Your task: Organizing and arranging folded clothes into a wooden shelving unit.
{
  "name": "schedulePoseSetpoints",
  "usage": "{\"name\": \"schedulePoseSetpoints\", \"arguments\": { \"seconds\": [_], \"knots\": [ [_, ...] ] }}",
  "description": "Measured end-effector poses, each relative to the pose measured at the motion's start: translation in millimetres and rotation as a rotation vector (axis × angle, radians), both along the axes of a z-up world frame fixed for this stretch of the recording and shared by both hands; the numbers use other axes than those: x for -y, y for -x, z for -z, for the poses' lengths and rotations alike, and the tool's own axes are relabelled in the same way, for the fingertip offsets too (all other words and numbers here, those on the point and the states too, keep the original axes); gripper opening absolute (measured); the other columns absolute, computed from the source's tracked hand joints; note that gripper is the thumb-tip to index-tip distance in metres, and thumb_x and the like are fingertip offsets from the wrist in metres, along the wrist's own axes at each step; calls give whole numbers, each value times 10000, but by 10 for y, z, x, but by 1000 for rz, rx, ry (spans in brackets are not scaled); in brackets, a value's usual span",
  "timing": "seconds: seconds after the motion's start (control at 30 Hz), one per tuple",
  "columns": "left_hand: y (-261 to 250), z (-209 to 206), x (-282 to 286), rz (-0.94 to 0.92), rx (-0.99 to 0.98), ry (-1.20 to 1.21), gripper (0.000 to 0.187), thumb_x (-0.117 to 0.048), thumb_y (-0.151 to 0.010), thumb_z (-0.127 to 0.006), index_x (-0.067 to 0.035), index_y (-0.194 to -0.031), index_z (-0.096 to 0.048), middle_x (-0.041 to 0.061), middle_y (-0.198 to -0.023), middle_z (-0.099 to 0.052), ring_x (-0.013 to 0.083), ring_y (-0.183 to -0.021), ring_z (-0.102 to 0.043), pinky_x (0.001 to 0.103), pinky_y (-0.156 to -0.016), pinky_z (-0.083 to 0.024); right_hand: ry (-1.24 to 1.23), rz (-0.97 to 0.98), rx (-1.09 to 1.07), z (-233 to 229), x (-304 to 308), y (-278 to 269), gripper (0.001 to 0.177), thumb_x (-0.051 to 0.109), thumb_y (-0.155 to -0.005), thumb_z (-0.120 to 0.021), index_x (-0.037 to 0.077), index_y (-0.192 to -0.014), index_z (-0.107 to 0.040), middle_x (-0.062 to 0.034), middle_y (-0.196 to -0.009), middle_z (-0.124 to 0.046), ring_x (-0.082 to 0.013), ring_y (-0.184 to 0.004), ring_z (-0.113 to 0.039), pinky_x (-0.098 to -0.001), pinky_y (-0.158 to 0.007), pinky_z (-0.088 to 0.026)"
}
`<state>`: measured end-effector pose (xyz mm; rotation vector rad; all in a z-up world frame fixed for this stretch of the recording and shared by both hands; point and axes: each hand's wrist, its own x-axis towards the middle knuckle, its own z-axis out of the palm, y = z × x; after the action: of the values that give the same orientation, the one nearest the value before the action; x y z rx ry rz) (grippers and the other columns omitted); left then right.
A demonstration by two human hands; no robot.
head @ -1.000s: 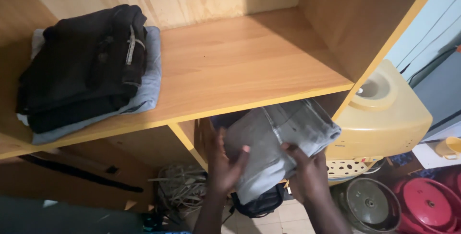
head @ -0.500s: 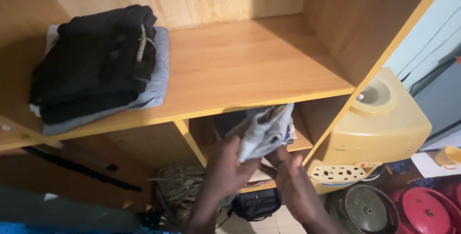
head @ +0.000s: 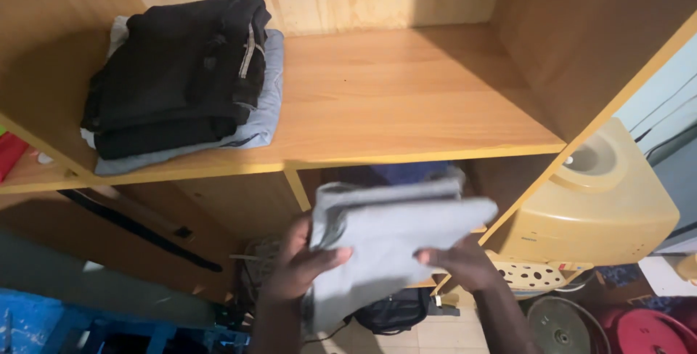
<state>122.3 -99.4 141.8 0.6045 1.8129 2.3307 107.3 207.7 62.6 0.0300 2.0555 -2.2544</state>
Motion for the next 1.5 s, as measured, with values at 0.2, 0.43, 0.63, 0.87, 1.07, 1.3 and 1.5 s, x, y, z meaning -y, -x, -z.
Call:
{"name": "schedulePoseSetpoints", "arguments": {
  "seconds": [0.2,0.43,0.63,0.87,1.07,1.3,1.5],
  "knots": [
    [6,-23,216,-138,194,-169,765,-258,-674,-838,36,-1327,-570,144,-1058,-666,252,-963,-661,404,-853,-572,-24,-248,-132,-247,46,25,748,177,-705,-899,-23,-1337,-553,-183,-1153,-729,-249,-1006,-747,-393,-861,-635],
    [-5,-222,393,-144,25,-363,1075,-511,-742,-870,31,-1533,-383,174,-1432,-557,256,-1293,-577,441,-1039,-497,134,72,-381,-1427,474,-229,481,119,-827,-803,-80,-1235,-641,-177,-1084,-749,-237,-958,-719,-392,-831,-600],
    [-288,-593,295,-437,82,-141,868,-424,-779,-810,32,-1454,-507,207,-1240,-709,256,-1118,-690,413,-952,-560,360,-95,-354,-1399,369,-28,590,195,-870,-741,-48,-1371,-545,-190,-1209,-702,-266,-1074,-703,-425,-905,-573],
    [-199,-735,670,-501,254,-153,888,-346,-725,-780,-71,-1498,-441,167,-1312,-672,262,-1078,-687,450,-907,-560,262,65,-301,-2261,1058,117,527,210,-924,-666,-62,-1365,-565,-153,-1255,-700,-266,-1123,-671,-436,-962,-540],
    [-389,-740,1084,-11,-200,-759,983,-426,-853,-781,11,-1559,-255,140,-1615,-393,259,-1464,-469,460,-1202,-435,593,-114,-312,-2540,1520,395,529,227,-961,-620,-20,-1419,-525,-146,-1323,-665,-274,-1178,-657,-440,-987,-555],
    [-212,-1254,1321,-450,-177,-497,878,-347,-903,-770,-1,-1606,-374,195,-1426,-523,311,-1256,-529,474,-1009,-440,346,-106,-169,-3076,2092,687,562,325,-935,-596,20,-1398,-507,-169,-1277,-675,-315,-1140,-688,-506,-929,-574],
    [325,-1494,1728,-340,-300,-663,800,-312,-929,-745,4,-1570,-385,166,-1534,-502,277,-1389,-543,472,-1166,-446,413,-159,-175,-3194,2420,1462,625,353,-944,-654,-22,-1429,-527,-196,-1325,-691,-292,-1170,-707,-403,-934,-605]
  ]
}}
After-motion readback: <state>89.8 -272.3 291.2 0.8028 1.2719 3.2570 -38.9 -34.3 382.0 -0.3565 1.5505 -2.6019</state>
